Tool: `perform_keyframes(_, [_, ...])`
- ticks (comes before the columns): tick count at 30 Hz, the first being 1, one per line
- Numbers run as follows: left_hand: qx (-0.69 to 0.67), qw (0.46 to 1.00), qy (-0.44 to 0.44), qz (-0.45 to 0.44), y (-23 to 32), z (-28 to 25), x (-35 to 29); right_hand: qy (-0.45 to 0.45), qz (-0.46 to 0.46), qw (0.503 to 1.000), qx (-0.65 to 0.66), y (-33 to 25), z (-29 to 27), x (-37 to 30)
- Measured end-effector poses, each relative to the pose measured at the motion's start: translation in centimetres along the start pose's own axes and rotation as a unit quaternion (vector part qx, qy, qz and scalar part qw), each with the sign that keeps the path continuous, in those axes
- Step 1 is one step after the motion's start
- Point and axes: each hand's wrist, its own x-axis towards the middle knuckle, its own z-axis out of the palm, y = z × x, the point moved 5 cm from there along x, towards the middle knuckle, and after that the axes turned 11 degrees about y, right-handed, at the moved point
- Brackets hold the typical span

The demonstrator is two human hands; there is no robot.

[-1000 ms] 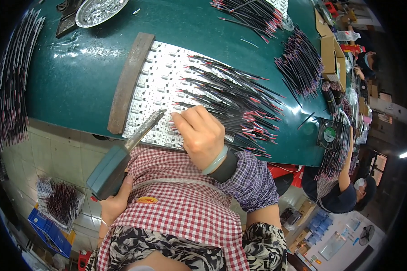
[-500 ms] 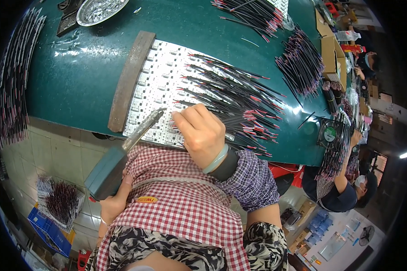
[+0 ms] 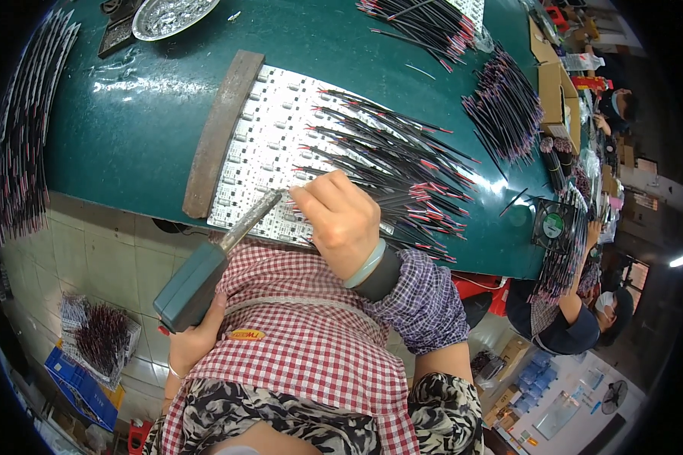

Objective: The person solders wires onto LED strips using a soldering iron and a reel of solder.

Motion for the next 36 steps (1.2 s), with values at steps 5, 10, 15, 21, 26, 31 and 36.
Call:
perform_keyframes(5, [0.018,1.000,-0.007,0.018,0.1,-0.1,0.0,-0.002,-0.018,1.000,-0.018,-0.3,0.0,0.0])
perform_keyframes(10, [-0.041,0.990,0.042,-0.130,-1.1,-1.0,-1.4,-0.009,-0.009,1.000,-0.017,-0.2,0.0,-0.2])
perform_keyframes(15, [-0.030,0.994,0.024,-0.098,-0.4,-1.1,-1.9,0.040,-0.028,0.999,0.018,-0.7,-1.0,-0.4])
perform_keyframes(21, [-0.061,0.989,0.027,-0.132,-0.6,-1.3,-2.1,0.015,0.013,1.000,-0.014,-1.1,-0.4,-1.1])
perform_keyframes(26, [-0.030,0.996,0.024,-0.080,-1.1,-1.4,-2.6,-0.004,-0.026,0.999,-0.035,-1.2,0.0,-1.6])
perform_keyframes(31, [0.028,0.999,0.043,0.004,-1.5,-1.4,-2.6,0.015,-0.044,0.999,-0.018,-1.5,-0.3,-1.6])
perform_keyframes(36, [0.053,0.998,0.041,0.019,-1.2,-1.4,-2.3,0.021,-0.027,0.999,-0.009,-1.5,-0.2,-1.6])
